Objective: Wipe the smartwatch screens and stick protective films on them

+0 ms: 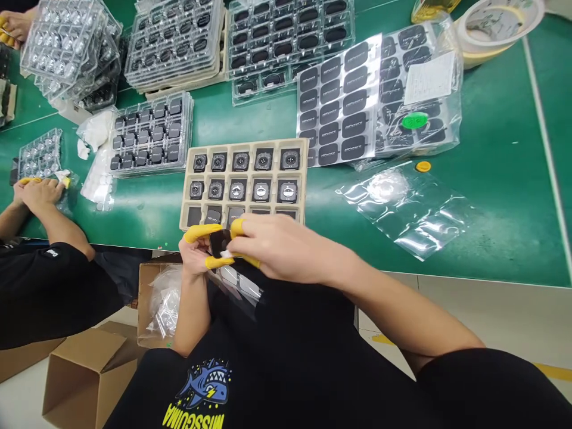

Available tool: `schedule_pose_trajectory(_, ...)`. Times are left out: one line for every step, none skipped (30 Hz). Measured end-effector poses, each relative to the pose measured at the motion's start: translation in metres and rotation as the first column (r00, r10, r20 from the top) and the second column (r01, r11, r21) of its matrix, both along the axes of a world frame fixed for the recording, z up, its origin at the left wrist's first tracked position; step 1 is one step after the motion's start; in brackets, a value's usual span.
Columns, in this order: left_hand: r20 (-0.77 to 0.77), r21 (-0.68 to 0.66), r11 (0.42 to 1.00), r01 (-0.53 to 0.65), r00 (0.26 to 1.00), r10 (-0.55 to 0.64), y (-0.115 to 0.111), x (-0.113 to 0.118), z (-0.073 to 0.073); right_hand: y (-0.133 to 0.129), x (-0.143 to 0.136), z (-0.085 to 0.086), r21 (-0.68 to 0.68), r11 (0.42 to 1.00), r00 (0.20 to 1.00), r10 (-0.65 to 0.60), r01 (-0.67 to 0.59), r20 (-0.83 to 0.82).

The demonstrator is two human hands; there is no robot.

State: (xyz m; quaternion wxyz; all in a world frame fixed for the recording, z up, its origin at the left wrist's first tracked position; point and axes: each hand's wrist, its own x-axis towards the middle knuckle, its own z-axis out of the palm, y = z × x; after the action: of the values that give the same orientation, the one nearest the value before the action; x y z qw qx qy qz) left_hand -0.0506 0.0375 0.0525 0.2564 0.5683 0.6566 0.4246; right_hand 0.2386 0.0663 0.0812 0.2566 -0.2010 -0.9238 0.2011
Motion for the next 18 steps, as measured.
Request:
schedule_pose_trajectory(-0.011,0.012,1.000,-0.028,1.000,0.028,0.009,-0.018,0.012,0.003,0.007,-0.001,0.023,0.999,0.998,-0.044,0.043,0.047)
schedule_pose_trajectory(-0.020,0.027,0.998,-0.057,0.998,0.058,0.021,-0.042,0.027,0.006,0.014,-0.001,0.040,0.995,0.994,-0.098,0.096,0.057)
schedule_pose_trajectory(-0.025,0.044,0.995,-0.090,0.996,0.091,0.036,-0.071,0.043,0.007,0.018,-0.002,0.041,0.987,0.988,-0.154,0.153,0.024)
schedule_pose_trajectory(-0.030,0.063,0.990,-0.126,0.991,0.128,0.054,-0.105,0.060,0.007,0.021,-0.002,0.025,0.979,0.979,-0.199,0.200,-0.046)
schedule_pose_trajectory(-0.041,0.080,0.984,-0.160,0.986,0.163,0.074,-0.144,0.077,0.006,0.021,-0.002,-0.001,0.975,0.966,-0.222,0.223,-0.130)
schedule_pose_trajectory(-0.088,0.070,0.985,-0.158,0.983,0.163,0.095,-0.184,0.093,0.004,0.019,-0.001,-0.028,0.975,0.954,-0.222,0.221,-0.204)
schedule_pose_trajectory(-0.106,0.074,0.979,-0.191,0.974,0.198,0.114,-0.222,0.107,0.001,0.015,0.001,-0.043,0.979,0.946,-0.202,0.198,-0.255)
schedule_pose_trajectory(-0.125,0.074,0.971,-0.229,0.964,0.236,0.131,-0.255,0.118,-0.002,0.009,0.003,-0.041,0.987,0.946,-0.161,0.156,-0.282)
schedule_pose_trajectory(-0.159,0.062,0.963,-0.261,0.950,0.268,0.142,-0.279,0.126,-0.006,0.002,0.005,-0.022,0.994,0.952,-0.109,0.107,-0.287)
schedule_pose_trajectory(-0.187,0.045,0.959,-0.278,0.941,0.282,0.147,-0.290,0.129,-0.009,-0.006,0.007,0.010,0.998,0.959,-0.060,0.065,-0.277)
schedule_pose_trajectory(-0.198,0.031,0.961,-0.273,0.941,0.274,0.145,-0.287,0.128,-0.012,-0.013,0.009,0.049,0.998,0.965,-0.026,0.040,-0.260)
schedule_pose_trajectory(-0.177,0.031,0.967,-0.254,0.951,0.255,0.136,-0.269,0.122,-0.014,-0.020,0.010,0.092,0.995,0.969,-0.014,0.038,-0.245)
schedule_pose_trajectory(-0.115,0.031,0.982,-0.188,0.975,0.190,0.119,-0.238,0.112,-0.015,-0.026,0.010,0.134,0.990,0.972,-0.020,0.053,-0.234)
schedule_pose_trajectory(-0.011,0.040,0.995,-0.091,0.996,0.092,0.098,-0.196,0.098,-0.015,-0.031,0.010,0.172,0.982,0.972,-0.040,0.082,-0.230)
schedule_pose_trajectory(0.101,0.068,0.998,-0.018,0.995,0.011,0.073,-0.149,0.081,-0.014,-0.034,0.009,0.203,0.972,0.970,-0.069,0.118,-0.231)
schedule_pose_trajectory(0.190,0.084,0.996,0.036,0.980,-0.052,0.047,-0.100,0.062,-0.012,-0.035,0.007,0.225,0.962,0.967,-0.101,0.155,-0.232)
schedule_pose_trajectory(0.216,0.068,0.992,0.104,0.969,-0.116,0.023,-0.055,0.042,-0.010,-0.034,0.005,0.239,0.952,0.965,-0.140,0.193,-0.223)
schedule_pose_trajectory(0.229,0.056,0.987,0.150,0.960,-0.159,0.003,-0.017,0.023,-0.007,-0.031,0.002,0.247,0.941,0.963,-0.186,0.233,-0.197)
